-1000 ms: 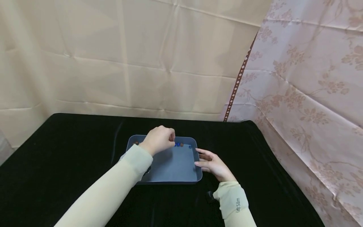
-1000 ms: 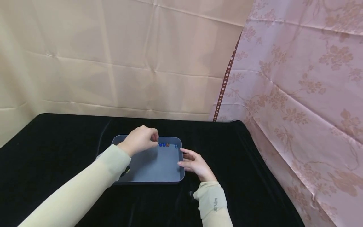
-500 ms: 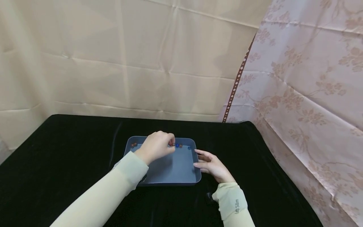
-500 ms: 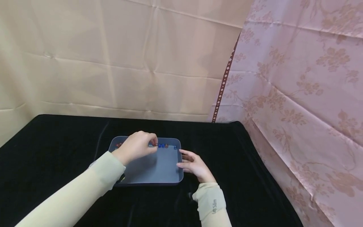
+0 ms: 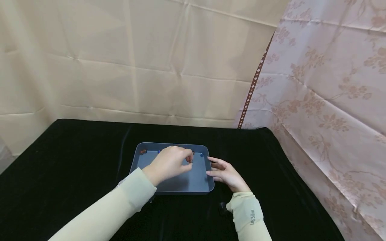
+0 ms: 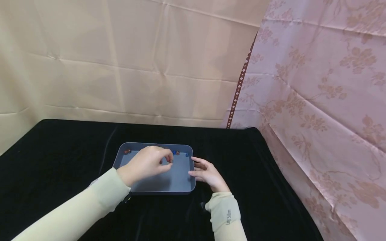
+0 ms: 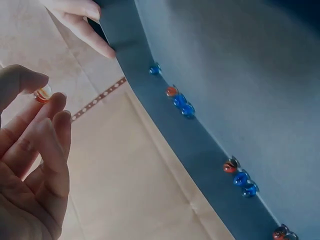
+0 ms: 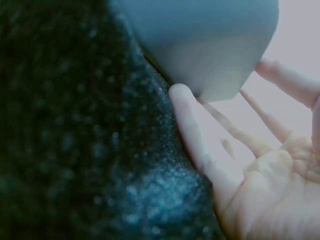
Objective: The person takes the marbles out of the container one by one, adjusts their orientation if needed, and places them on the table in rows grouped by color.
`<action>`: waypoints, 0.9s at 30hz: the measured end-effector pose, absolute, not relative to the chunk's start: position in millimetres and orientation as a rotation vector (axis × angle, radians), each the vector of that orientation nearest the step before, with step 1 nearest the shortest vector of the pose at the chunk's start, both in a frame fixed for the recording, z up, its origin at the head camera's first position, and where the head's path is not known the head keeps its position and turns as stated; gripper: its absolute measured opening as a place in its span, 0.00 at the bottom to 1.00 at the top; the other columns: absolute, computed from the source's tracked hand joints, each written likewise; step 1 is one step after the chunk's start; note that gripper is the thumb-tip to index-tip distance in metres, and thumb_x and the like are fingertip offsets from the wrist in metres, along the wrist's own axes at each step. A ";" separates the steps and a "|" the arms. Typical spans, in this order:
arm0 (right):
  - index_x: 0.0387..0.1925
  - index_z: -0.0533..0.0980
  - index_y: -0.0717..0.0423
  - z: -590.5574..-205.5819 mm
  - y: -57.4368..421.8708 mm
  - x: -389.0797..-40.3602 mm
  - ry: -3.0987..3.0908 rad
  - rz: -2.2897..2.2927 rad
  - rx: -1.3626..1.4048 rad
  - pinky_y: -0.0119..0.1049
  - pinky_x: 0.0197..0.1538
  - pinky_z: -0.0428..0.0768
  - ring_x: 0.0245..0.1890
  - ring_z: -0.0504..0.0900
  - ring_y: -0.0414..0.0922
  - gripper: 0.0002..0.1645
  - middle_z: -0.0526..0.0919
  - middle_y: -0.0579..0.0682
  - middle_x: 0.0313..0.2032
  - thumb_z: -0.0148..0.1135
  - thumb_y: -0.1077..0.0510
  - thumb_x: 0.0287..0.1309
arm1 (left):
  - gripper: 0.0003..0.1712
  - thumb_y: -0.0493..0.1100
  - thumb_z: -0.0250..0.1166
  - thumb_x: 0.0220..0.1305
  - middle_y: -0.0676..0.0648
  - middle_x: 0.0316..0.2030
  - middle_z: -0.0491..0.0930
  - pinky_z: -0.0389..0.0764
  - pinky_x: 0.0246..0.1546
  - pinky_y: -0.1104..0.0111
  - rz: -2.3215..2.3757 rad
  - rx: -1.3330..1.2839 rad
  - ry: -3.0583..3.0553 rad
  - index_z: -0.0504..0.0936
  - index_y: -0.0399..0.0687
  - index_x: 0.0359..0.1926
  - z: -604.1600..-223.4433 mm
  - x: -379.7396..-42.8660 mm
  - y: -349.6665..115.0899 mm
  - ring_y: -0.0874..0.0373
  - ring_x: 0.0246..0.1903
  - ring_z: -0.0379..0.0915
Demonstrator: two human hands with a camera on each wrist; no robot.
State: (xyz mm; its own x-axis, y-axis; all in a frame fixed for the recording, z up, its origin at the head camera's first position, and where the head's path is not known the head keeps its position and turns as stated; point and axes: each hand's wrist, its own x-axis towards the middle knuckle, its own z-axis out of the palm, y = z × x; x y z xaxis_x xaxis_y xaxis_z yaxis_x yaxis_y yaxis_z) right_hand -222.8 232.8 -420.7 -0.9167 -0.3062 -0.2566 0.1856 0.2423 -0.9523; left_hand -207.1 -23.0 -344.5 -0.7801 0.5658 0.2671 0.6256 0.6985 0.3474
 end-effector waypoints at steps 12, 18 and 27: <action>0.74 0.59 0.52 -422.0 235.2 -222.8 2.097 -1.731 -0.123 0.46 0.59 0.79 0.67 0.71 0.59 0.38 0.62 0.65 0.71 0.60 0.57 0.65 | 0.10 0.47 0.68 0.62 0.54 0.37 0.87 0.78 0.34 0.77 -0.731 -1.117 -2.679 0.85 0.53 0.44 -355.5 -185.6 -21.4 0.66 0.33 0.81; 0.74 0.58 0.52 -422.5 236.4 -222.9 2.085 -1.737 -0.136 0.46 0.59 0.79 0.67 0.71 0.60 0.39 0.61 0.66 0.71 0.60 0.57 0.65 | 0.13 0.48 0.67 0.64 0.54 0.40 0.87 0.80 0.38 0.75 -0.746 -1.140 -2.658 0.86 0.52 0.48 -360.9 -177.4 -20.3 0.63 0.38 0.82; 0.74 0.59 0.54 -422.1 236.6 -222.6 2.078 -1.746 -0.158 0.47 0.59 0.80 0.67 0.71 0.60 0.38 0.62 0.67 0.71 0.60 0.58 0.66 | 0.09 0.46 0.69 0.63 0.55 0.37 0.87 0.78 0.36 0.77 -0.880 -1.162 -2.638 0.87 0.52 0.44 -369.0 -168.4 -15.8 0.66 0.35 0.80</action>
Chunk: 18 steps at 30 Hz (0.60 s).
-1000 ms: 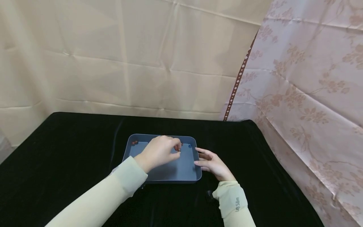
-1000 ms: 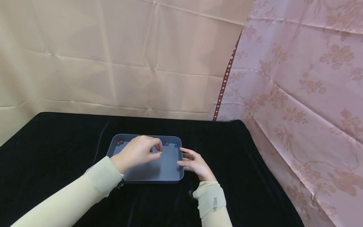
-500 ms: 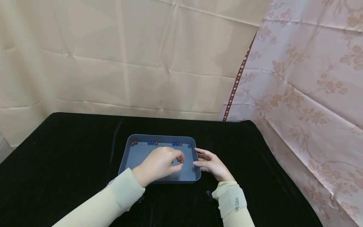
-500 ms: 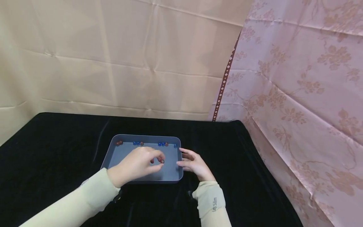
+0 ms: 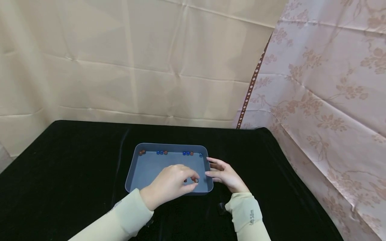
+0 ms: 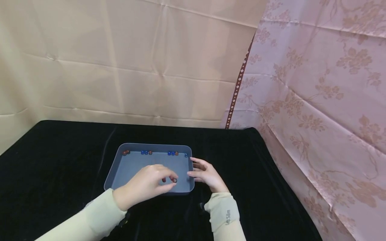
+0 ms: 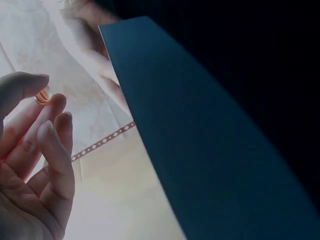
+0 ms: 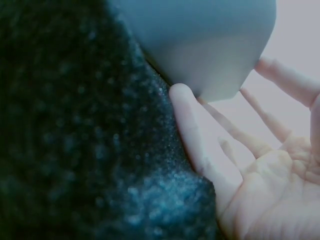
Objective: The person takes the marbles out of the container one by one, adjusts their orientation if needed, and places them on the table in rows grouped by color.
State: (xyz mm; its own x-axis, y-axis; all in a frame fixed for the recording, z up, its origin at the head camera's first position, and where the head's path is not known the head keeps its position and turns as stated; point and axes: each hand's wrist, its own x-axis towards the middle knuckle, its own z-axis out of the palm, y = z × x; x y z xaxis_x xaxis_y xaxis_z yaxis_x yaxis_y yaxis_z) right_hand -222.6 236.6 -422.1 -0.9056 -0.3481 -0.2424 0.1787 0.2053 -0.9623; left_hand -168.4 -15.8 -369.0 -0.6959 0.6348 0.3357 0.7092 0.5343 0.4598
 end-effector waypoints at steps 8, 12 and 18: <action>0.74 0.59 0.55 -422.2 236.4 -222.2 2.074 -1.751 -0.165 0.47 0.58 0.80 0.66 0.72 0.60 0.38 0.63 0.67 0.70 0.60 0.58 0.66 | 0.08 0.44 0.69 0.63 0.55 0.35 0.86 0.76 0.35 0.78 -1.008 -1.154 -2.625 0.87 0.52 0.43 -374.6 -156.6 -12.4 0.65 0.34 0.80; 0.73 0.59 0.54 -422.2 236.0 -222.3 2.077 -1.750 -0.161 0.46 0.58 0.80 0.65 0.73 0.60 0.38 0.63 0.67 0.70 0.61 0.58 0.65 | 0.07 0.44 0.69 0.63 0.56 0.34 0.85 0.76 0.34 0.78 -1.059 -1.143 -2.635 0.87 0.52 0.42 -377.0 -152.0 -10.5 0.65 0.33 0.79; 0.73 0.60 0.54 -422.3 236.1 -222.4 2.083 -1.751 -0.160 0.47 0.58 0.80 0.66 0.73 0.60 0.37 0.64 0.67 0.70 0.61 0.58 0.66 | 0.07 0.43 0.69 0.63 0.56 0.33 0.85 0.75 0.31 0.78 -1.207 -1.139 -2.657 0.87 0.51 0.42 -380.5 -150.9 -9.1 0.74 0.30 0.74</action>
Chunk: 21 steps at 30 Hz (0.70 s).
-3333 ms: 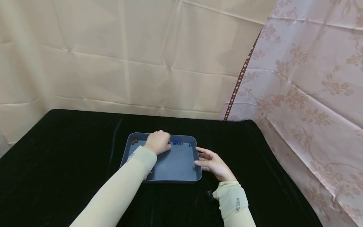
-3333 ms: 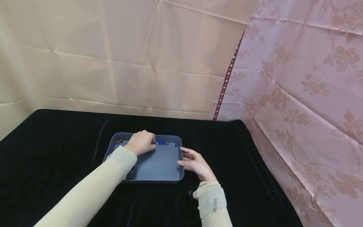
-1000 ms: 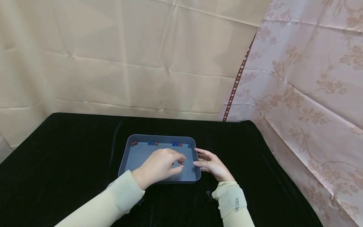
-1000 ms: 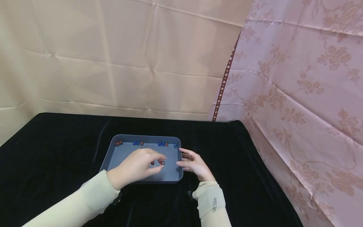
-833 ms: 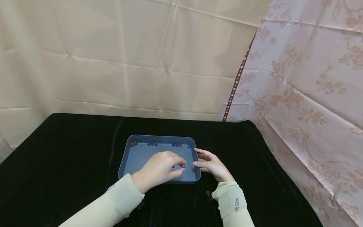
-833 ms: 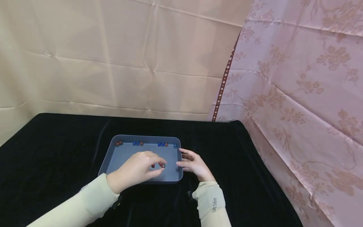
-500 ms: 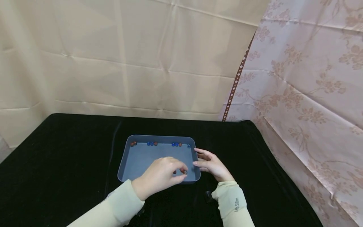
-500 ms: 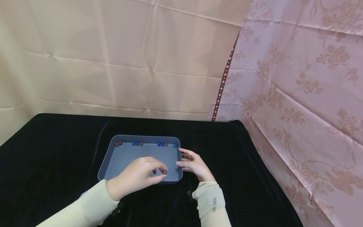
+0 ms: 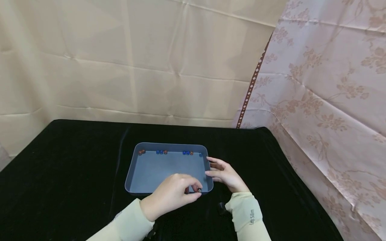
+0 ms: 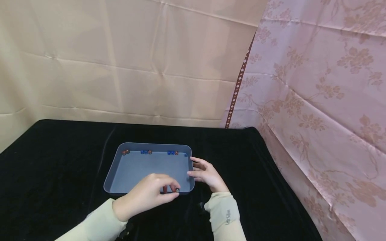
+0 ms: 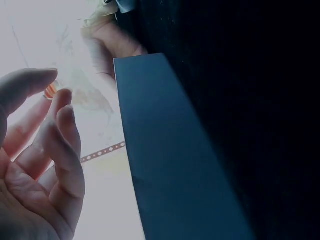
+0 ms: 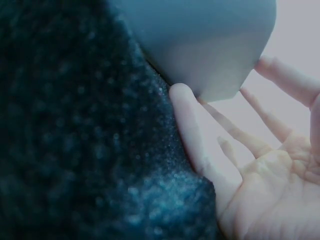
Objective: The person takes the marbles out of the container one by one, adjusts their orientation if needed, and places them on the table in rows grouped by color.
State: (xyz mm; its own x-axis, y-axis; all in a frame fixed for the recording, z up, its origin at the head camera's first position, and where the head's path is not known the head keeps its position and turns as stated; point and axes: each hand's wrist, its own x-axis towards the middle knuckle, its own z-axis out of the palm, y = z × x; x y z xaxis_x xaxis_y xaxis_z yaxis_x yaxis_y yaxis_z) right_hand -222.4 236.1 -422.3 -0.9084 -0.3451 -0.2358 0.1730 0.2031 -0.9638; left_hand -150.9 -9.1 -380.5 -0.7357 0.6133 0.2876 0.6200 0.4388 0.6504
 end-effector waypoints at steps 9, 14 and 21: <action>0.73 0.61 0.54 -422.7 235.9 -222.3 2.100 -1.744 -0.157 0.47 0.58 0.80 0.65 0.73 0.60 0.37 0.64 0.66 0.70 0.61 0.57 0.66 | 0.07 0.42 0.69 0.63 0.55 0.32 0.87 0.76 0.30 0.77 -1.387 -1.096 -2.716 0.87 0.48 0.42 -386.8 -149.9 -7.2 0.76 0.28 0.76; 0.72 0.61 0.55 -422.7 235.4 -222.4 2.106 -1.747 -0.157 0.48 0.58 0.80 0.65 0.73 0.60 0.37 0.65 0.67 0.69 0.62 0.58 0.65 | 0.08 0.42 0.69 0.62 0.54 0.34 0.87 0.77 0.32 0.77 -1.522 -1.091 -2.750 0.86 0.47 0.42 -389.7 -149.3 -6.6 0.75 0.28 0.76; 0.72 0.62 0.54 -423.3 235.1 -223.0 2.119 -1.740 -0.150 0.48 0.58 0.80 0.66 0.72 0.61 0.36 0.65 0.66 0.69 0.62 0.57 0.65 | 0.08 0.42 0.69 0.62 0.55 0.33 0.87 0.78 0.35 0.77 -1.650 -1.094 -2.815 0.86 0.46 0.41 -395.4 -148.0 -5.7 0.74 0.29 0.78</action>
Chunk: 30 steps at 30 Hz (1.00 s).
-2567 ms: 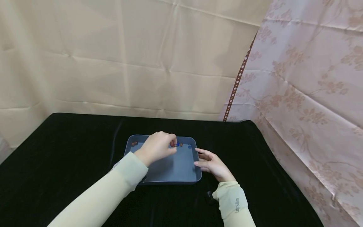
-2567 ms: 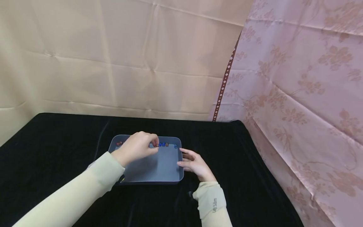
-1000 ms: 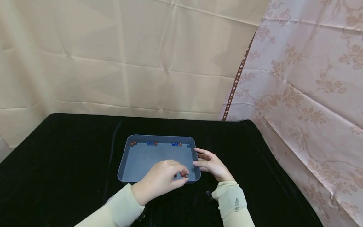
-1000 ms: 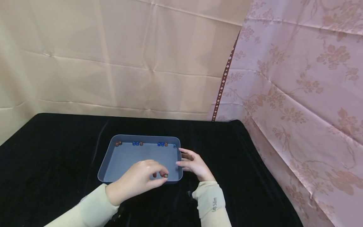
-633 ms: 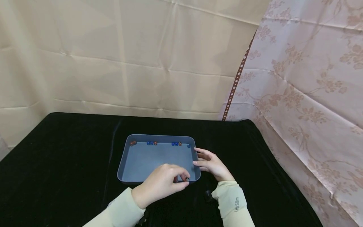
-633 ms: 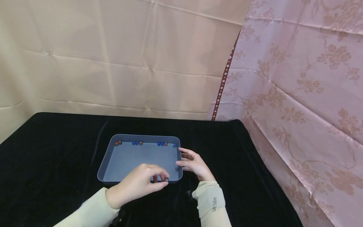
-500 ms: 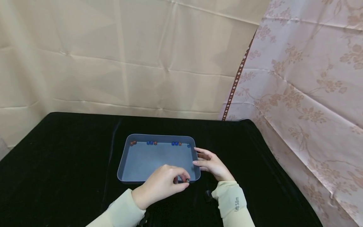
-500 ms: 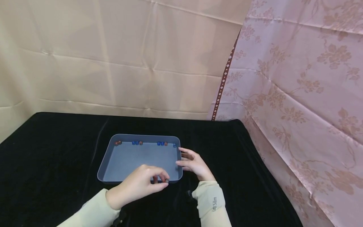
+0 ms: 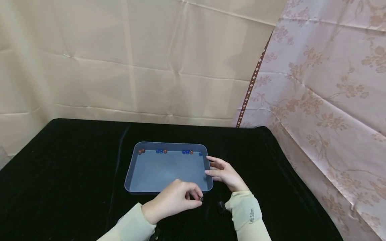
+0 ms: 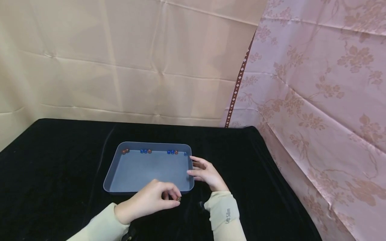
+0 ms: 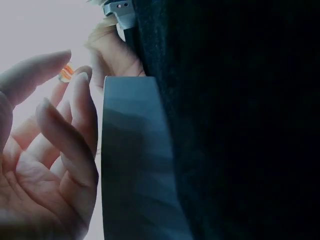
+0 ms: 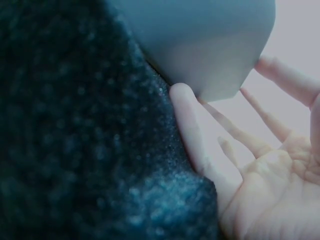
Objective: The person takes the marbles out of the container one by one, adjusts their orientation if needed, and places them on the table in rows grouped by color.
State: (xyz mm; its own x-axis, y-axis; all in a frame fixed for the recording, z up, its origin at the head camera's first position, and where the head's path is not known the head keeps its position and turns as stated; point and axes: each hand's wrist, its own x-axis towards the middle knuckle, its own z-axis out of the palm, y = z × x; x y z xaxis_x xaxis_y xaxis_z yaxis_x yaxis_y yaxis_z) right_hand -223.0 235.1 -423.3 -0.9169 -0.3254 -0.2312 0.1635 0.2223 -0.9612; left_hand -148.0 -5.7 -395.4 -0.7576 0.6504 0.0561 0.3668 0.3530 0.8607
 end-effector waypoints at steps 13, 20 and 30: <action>0.72 0.62 0.54 -425.3 236.1 -223.8 2.116 -1.733 -0.154 0.48 0.59 0.79 0.66 0.72 0.60 0.37 0.65 0.67 0.70 0.63 0.58 0.65 | 0.05 0.42 0.70 0.61 0.62 0.28 0.85 0.77 0.30 0.78 1.235 0.978 2.308 0.86 0.52 0.39 -400.0 -141.2 0.5 0.76 0.25 0.76; 0.72 0.61 0.54 -425.9 237.0 -223.0 2.117 -1.731 -0.147 0.48 0.59 0.79 0.67 0.71 0.60 0.38 0.64 0.66 0.70 0.63 0.57 0.64 | 0.05 0.42 0.70 0.61 0.62 0.27 0.84 0.76 0.30 0.78 1.186 0.970 2.325 0.86 0.52 0.38 -401.6 -142.1 0.9 0.76 0.25 0.76; 0.72 0.63 0.52 -426.1 234.4 -225.1 2.135 -1.731 -0.119 0.48 0.58 0.80 0.66 0.72 0.60 0.37 0.66 0.65 0.69 0.64 0.57 0.63 | 0.04 0.43 0.70 0.61 0.63 0.25 0.83 0.76 0.30 0.78 1.042 0.953 2.409 0.85 0.54 0.38 -402.5 -144.8 -0.1 0.76 0.24 0.74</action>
